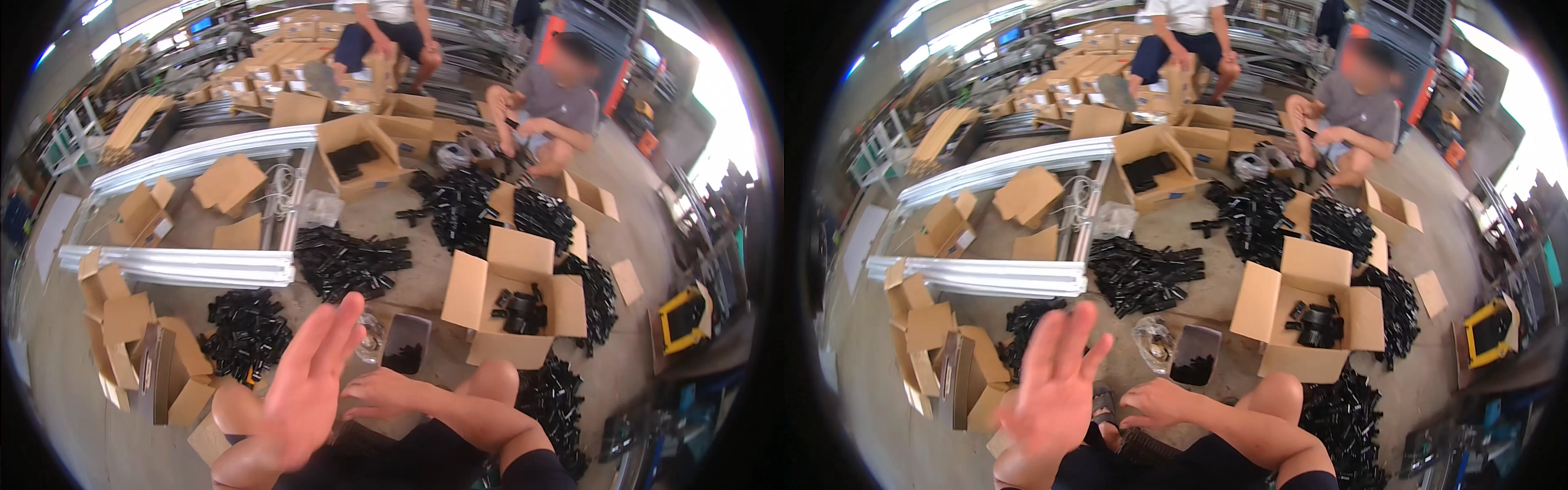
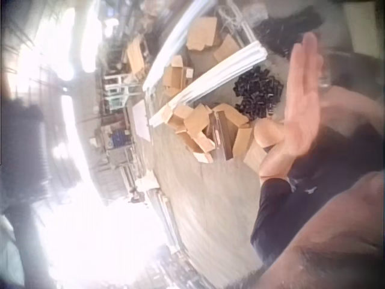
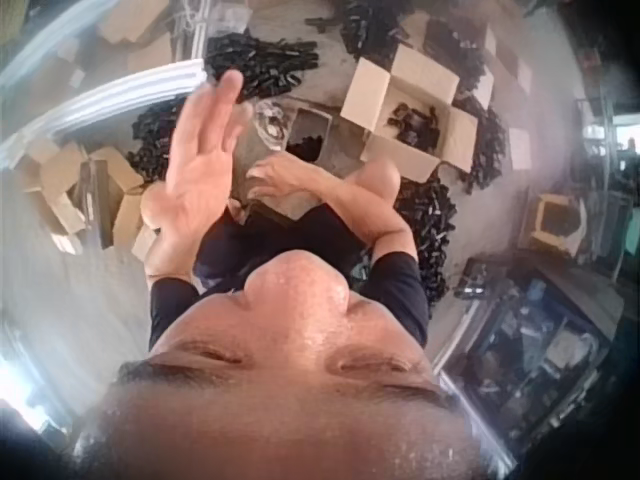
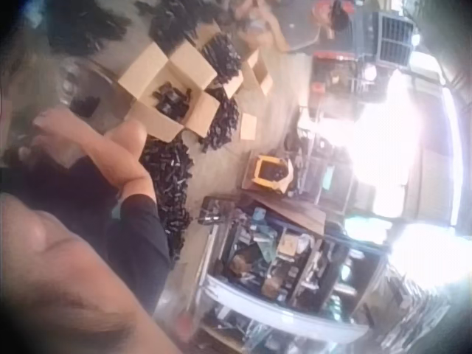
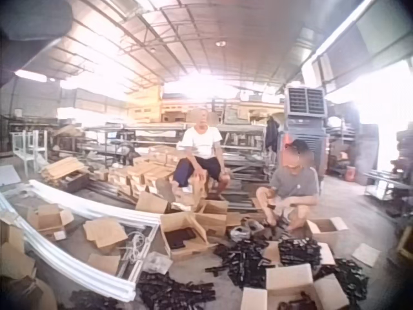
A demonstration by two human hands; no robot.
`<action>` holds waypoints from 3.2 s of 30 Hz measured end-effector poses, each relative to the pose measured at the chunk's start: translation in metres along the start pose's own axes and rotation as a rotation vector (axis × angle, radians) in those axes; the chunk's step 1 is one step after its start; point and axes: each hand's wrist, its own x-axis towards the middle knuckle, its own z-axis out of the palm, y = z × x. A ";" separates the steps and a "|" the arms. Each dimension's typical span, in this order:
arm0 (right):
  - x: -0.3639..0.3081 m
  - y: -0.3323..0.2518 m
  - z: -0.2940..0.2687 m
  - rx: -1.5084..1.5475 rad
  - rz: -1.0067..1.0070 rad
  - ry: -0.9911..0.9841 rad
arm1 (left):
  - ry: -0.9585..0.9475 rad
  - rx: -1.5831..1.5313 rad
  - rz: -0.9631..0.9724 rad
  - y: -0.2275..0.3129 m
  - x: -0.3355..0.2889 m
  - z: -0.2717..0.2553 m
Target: The person picks up black plastic components from a box, fits them together by hand, and places the assembled units into a separate small container.
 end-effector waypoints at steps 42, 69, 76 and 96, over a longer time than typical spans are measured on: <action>-0.346 0.301 -0.097 -0.303 1.886 0.488 | 0.192 0.376 -0.884 -0.161 -0.032 -0.079; -0.194 0.152 -0.132 0.605 0.904 0.994 | 0.049 0.273 -0.878 -0.192 -0.018 -0.043; -0.094 0.036 -0.141 0.203 0.707 0.749 | 0.357 0.007 -0.715 -0.227 0.013 0.010; -0.274 0.125 -0.141 -0.095 1.118 1.033 | 0.482 -0.284 -0.745 -0.199 -0.032 -0.047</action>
